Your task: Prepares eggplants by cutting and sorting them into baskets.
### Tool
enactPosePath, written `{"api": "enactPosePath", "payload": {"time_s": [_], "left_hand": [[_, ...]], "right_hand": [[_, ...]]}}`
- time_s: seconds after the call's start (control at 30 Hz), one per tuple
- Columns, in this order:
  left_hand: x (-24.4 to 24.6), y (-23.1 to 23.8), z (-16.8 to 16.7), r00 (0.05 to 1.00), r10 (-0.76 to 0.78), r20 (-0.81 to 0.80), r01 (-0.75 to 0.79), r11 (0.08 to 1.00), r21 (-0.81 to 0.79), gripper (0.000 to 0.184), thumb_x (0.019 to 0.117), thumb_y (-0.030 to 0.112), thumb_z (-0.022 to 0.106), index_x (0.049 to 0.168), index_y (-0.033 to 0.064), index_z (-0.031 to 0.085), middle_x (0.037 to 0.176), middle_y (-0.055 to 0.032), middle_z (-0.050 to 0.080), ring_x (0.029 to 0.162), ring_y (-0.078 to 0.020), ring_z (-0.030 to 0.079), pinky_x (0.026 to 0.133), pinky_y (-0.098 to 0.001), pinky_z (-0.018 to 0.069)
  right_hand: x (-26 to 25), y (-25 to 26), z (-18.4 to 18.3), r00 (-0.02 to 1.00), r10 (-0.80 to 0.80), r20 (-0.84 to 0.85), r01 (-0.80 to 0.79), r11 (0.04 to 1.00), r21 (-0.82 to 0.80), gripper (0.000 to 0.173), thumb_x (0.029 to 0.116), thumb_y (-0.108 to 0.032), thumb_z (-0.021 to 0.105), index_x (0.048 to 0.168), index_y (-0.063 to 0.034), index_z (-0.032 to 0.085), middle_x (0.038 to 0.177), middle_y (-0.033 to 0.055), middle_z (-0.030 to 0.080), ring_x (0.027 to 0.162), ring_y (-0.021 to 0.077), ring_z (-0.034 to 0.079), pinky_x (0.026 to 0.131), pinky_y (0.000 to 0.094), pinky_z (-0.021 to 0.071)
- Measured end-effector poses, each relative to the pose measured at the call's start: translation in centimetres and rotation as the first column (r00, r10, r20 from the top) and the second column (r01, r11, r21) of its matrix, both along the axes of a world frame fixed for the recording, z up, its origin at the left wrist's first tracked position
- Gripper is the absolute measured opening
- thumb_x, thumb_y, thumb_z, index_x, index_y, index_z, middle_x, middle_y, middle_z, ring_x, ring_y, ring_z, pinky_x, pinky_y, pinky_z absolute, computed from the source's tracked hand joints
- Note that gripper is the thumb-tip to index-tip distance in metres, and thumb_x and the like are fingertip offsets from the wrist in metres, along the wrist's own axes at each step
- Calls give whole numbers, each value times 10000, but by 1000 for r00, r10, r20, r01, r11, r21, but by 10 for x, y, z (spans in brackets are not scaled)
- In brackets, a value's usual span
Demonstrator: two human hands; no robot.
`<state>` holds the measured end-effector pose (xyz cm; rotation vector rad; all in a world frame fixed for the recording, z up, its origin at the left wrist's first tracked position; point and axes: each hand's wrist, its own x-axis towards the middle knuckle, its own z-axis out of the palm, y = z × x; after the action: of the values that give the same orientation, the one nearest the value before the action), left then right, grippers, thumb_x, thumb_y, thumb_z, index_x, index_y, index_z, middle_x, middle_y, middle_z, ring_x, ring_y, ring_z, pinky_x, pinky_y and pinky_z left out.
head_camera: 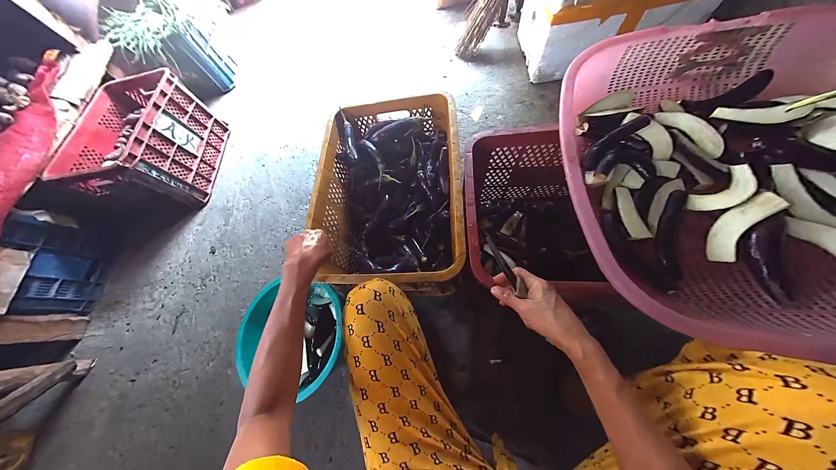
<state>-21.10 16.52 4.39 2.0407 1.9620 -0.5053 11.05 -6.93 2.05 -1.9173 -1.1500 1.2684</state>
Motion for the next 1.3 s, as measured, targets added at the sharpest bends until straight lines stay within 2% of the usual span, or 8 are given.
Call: {"api": "enactPosePath", "payload": {"time_s": [0.1,0.23,0.3,0.47,0.63,0.77,0.9,1.3], "left_hand": [[47,52,-56,977,-149,156,146,989,29,421,1014,278,629,1191,-104,641,1218,-349,631,1188,-538,585,965,-718,437],[75,98,-146,909,-87,409,94,996,2,936,940,368,746,1571,-73,214,1391,-397,505,1315,-571,481,1085,-730,349],[78,97,-158,912,-65,406,76,997,-9,897,940,316,756,1551,-70,225,1326,-389,556,1262,-560,536,1059,-708,392],[67,83,-116,818,46,573,-1,997,-79,480,1029,144,590,1457,-34,465,1341,-333,574,1243,-469,570,1048,-616,435],[68,43,-46,300,248,921,5,965,-262,313,1096,177,423,1374,58,507,1046,-56,631,870,-113,607,802,-315,529],[109,3,1,-63,386,920,-45,920,-389,216,1106,238,441,1250,105,532,950,-8,620,763,-93,630,715,-269,571],[144,-43,22,-141,366,920,-11,928,-371,364,1115,296,406,1393,86,513,1193,-51,649,991,-113,638,865,-296,542],[197,-145,-27,-409,471,782,-14,853,-521,245,1118,132,369,1190,-31,537,948,-99,668,835,-137,682,801,-277,592]], "right_hand": [[0,1,-1,999,18,29,-18,1000,-9,399,1009,-261,668,1313,-15,590,1050,133,675,824,169,630,775,359,518],[-2,2,4,998,32,57,-31,999,-15,521,974,-304,711,1374,-9,556,1150,207,670,1007,299,659,916,490,513],[-3,2,8,998,17,58,-17,1000,-14,577,970,-346,713,1408,-19,531,1176,220,670,1054,325,661,945,515,507],[-8,2,8,998,-66,10,66,998,-3,609,1012,-394,646,1447,-3,478,1201,240,654,1049,337,659,942,514,508],[-16,4,-1,979,-137,-151,137,991,-11,494,1081,-331,528,1431,10,451,1061,167,629,791,211,626,771,384,539],[-30,3,-7,946,-143,-290,139,990,-35,456,1092,-247,514,1441,27,411,943,125,587,706,151,591,693,312,528],[-43,1,-14,905,-222,-364,201,975,-96,547,1080,-360,532,1458,7,388,909,108,555,663,143,540,663,304,500],[-33,-4,-20,751,-367,-550,466,884,47,492,1046,-395,589,1295,24,523,735,2,486,508,67,437,486,217,428]]}}
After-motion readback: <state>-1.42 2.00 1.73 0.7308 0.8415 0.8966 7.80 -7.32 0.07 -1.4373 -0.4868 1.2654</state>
